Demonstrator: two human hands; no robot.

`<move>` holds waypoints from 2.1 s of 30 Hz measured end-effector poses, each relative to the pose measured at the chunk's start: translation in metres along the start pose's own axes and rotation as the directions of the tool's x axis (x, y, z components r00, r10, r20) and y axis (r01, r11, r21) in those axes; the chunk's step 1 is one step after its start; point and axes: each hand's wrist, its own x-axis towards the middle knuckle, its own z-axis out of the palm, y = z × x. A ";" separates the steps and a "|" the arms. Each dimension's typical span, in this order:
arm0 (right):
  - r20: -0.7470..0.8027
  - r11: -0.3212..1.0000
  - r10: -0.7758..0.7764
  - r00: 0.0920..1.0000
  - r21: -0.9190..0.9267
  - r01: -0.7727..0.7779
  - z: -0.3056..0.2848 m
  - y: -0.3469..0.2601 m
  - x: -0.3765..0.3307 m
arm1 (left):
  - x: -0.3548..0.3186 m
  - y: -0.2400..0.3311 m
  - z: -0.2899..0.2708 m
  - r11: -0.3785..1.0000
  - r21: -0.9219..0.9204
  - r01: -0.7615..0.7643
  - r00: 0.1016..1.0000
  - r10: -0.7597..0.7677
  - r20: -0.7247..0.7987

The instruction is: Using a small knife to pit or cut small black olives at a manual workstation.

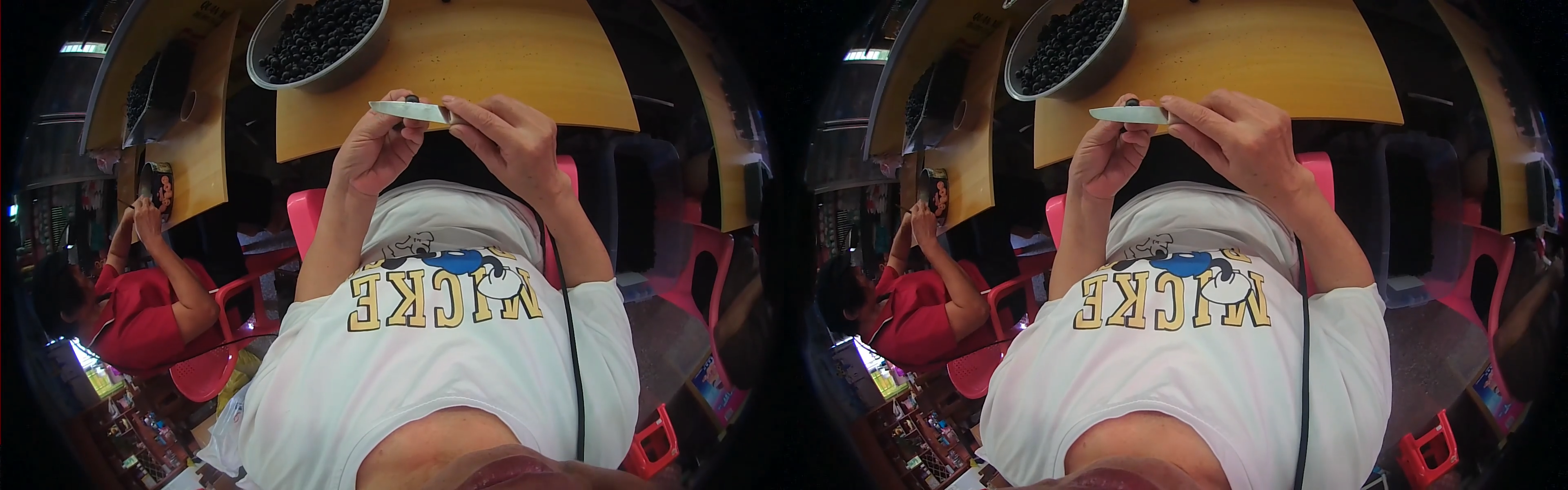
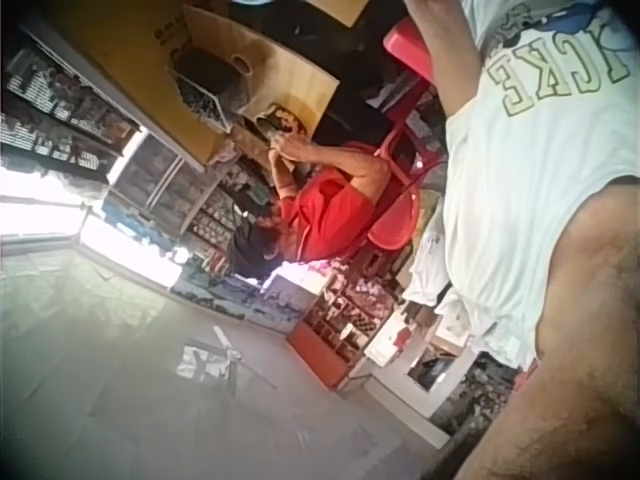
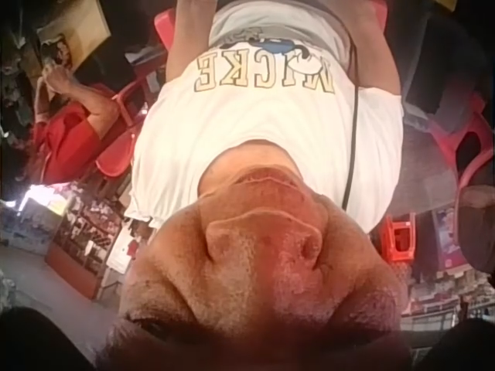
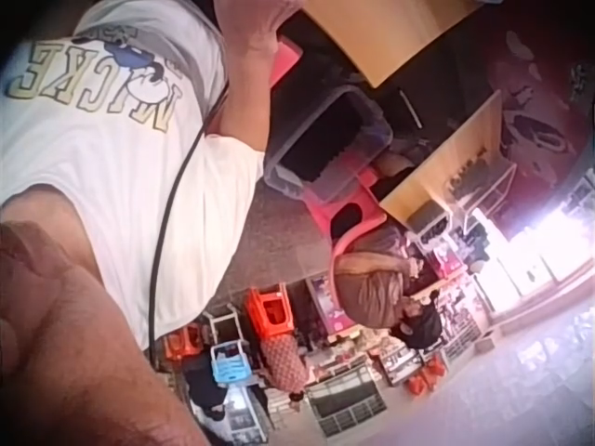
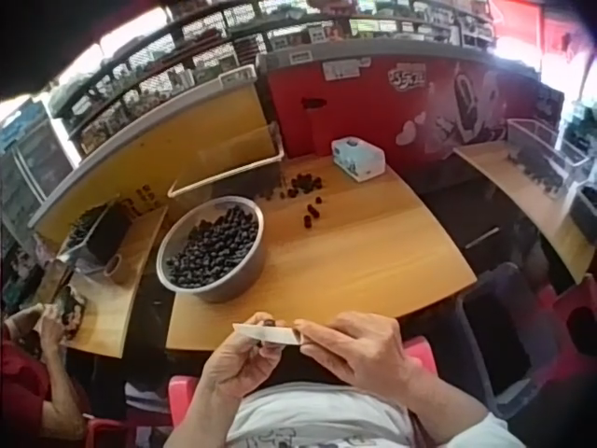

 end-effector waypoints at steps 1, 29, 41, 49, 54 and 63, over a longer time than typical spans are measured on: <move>-0.002 1.000 -0.001 1.000 0.006 0.001 0.001 0.001 0.000 | 0.000 0.000 -0.001 1.000 0.017 -0.016 1.000 0.016 -0.022; -0.113 0.821 0.540 0.834 0.291 -0.491 0.008 0.048 -0.012 | -0.017 0.014 0.000 0.998 -0.059 -0.028 0.972 0.041 0.230; -0.058 0.837 0.508 0.859 0.268 -0.477 0.007 0.045 -0.011 | 0.033 0.157 0.013 0.955 0.266 -0.135 0.978 0.171 -0.117; -0.060 0.865 0.461 0.885 0.252 -0.433 0.007 0.049 -0.010 | 0.075 0.167 0.034 -0.435 0.849 0.301 0.904 0.415 -0.108; -0.046 0.859 0.473 0.880 0.248 -0.448 0.005 0.047 -0.009 | 0.085 0.174 0.020 -0.526 0.816 0.241 0.938 0.343 -0.056; -0.041 0.863 0.464 0.885 0.248 -0.441 0.007 0.049 -0.010 | 0.093 0.173 0.017 -0.603 0.742 0.293 0.931 0.358 -0.076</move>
